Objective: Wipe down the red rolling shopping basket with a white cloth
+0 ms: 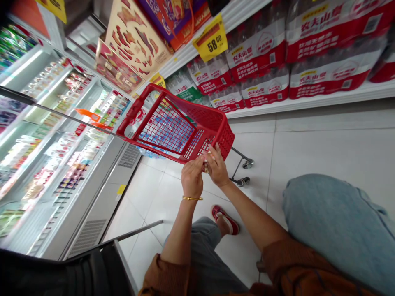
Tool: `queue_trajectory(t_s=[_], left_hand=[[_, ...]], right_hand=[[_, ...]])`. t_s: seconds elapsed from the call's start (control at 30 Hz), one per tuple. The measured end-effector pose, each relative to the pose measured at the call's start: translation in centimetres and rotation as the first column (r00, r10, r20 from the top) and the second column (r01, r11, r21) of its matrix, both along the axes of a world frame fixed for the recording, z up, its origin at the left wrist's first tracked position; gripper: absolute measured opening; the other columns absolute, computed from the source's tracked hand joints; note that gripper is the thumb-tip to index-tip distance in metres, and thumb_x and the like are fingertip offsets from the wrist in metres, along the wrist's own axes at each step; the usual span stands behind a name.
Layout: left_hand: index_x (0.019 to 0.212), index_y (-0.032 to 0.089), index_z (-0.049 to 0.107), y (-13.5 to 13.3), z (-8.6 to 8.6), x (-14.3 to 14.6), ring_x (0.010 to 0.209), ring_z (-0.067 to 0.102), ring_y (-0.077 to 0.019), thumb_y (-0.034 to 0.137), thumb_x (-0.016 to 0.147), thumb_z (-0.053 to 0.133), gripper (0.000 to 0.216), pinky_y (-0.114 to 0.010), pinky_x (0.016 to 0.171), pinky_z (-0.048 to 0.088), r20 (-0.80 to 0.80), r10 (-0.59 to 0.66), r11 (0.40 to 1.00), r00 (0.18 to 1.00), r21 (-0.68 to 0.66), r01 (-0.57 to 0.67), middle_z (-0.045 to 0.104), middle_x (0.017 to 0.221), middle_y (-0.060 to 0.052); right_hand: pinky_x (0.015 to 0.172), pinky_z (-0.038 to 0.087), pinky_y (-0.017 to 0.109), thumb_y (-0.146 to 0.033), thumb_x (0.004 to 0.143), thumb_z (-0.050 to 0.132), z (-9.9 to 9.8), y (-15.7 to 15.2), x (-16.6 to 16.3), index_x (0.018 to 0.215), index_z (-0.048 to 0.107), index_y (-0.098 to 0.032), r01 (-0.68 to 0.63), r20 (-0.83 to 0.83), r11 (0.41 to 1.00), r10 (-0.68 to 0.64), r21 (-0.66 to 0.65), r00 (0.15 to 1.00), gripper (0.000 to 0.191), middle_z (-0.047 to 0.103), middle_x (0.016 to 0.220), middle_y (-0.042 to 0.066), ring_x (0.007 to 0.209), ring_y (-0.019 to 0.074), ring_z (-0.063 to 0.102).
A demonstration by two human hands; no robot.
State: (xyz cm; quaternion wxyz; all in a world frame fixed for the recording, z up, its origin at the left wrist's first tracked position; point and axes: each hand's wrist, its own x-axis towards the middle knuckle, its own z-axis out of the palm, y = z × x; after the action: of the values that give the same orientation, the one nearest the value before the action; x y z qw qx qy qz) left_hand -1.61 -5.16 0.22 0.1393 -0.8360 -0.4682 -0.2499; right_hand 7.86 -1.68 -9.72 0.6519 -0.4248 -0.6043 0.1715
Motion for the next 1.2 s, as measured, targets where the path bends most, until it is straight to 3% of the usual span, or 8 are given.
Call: queue_trajectory(t_s=[0.23, 0.47, 0.67, 0.83, 1.0, 1.2], left_hand=[[0.129, 0.018, 0.061, 0.1, -0.1, -0.4, 0.113, 0.067, -0.0181, 0.006, 0.092, 0.036, 0.046, -0.038, 0.098, 0.051, 0.025, -0.022, 0.999, 0.999, -0.026, 0.023, 0.071, 0.119, -0.014], [0.131, 0.02, 0.059, 0.0, -0.2, -0.4, 0.114, 0.066, -0.018, 0.003, 0.089, 0.034, 0.052, -0.039, 0.099, 0.05, 0.058, -0.033, 0.999, 0.998, -0.02, 0.034, 0.071, 0.12, -0.012], [0.132, 0.021, 0.06, 0.1, -0.6, -0.7, 0.114, 0.066, -0.0177, 0.003, 0.088, 0.034, 0.054, -0.039, 0.1, 0.051, 0.072, -0.013, 0.998, 0.997, -0.053, 0.017, 0.07, 0.122, -0.012], [0.13, 0.02, 0.061, 0.1, -0.8, -0.9, 0.111, 0.067, -0.0182, 0.003, 0.088, 0.034, 0.052, -0.039, 0.097, 0.052, 0.07, -0.012, 1.0, 0.998, -0.007, 0.012, 0.072, 0.118, -0.012], [0.122, 0.018, 0.065, 0.0, -0.6, -0.4, 0.106, 0.07, -0.02, 0.009, 0.092, 0.039, 0.041, -0.04, 0.094, 0.053, 0.071, 0.021, 1.0, 0.997, -0.005, -0.021, 0.074, 0.113, -0.013], [0.116, 0.017, 0.068, -0.1, -0.3, 0.1, 0.102, 0.071, -0.0187, 0.01, 0.093, 0.039, 0.038, -0.038, 0.089, 0.056, 0.066, 0.016, 0.999, 0.998, 0.05, -0.019, 0.075, 0.11, -0.012]], right_hand=[[0.116, 0.038, 0.054, -0.032, 0.102, 0.033, 0.6, 0.5, 0.8, 0.143, 0.044, -0.027, 0.022, 0.005, 0.996, -0.023, 0.09, 1.0, 0.043, 0.039, 0.154, 0.01, 0.151, 0.0256, 0.021], [0.12, 0.032, 0.054, -0.036, 0.102, 0.029, 1.7, 2.8, 2.8, 0.141, 0.046, -0.028, 0.123, -0.026, 0.988, -0.126, -0.095, 0.992, 0.043, 0.039, 0.155, 0.008, 0.149, 0.0252, 0.026], [0.119, 0.033, 0.051, -0.036, 0.103, 0.028, 2.4, 4.8, 3.9, 0.141, 0.047, -0.028, 0.124, -0.045, 0.984, -0.13, -0.125, 0.99, 0.043, 0.041, 0.154, 0.008, 0.146, 0.0236, 0.033], [0.117, 0.037, 0.051, -0.034, 0.102, 0.03, 3.0, 2.0, 2.8, 0.144, 0.041, -0.028, 0.176, -0.097, 0.974, -0.191, -0.14, 0.977, 0.044, 0.047, 0.149, 0.011, 0.141, 0.0225, 0.042], [0.116, 0.037, 0.057, -0.029, 0.1, 0.038, 2.8, -1.9, -0.7, 0.142, 0.044, -0.033, 0.093, -0.086, 0.994, -0.098, -0.063, 0.991, 0.042, 0.032, 0.159, 0.008, 0.148, 0.0275, 0.03], [0.113, 0.036, 0.063, -0.027, 0.1, 0.035, 2.0, -0.7, -2.4, 0.144, 0.04, -0.034, 0.195, -0.12, 0.98, -0.198, -0.039, 0.973, 0.045, 0.028, 0.16, 0.009, 0.15, 0.0303, 0.023]])
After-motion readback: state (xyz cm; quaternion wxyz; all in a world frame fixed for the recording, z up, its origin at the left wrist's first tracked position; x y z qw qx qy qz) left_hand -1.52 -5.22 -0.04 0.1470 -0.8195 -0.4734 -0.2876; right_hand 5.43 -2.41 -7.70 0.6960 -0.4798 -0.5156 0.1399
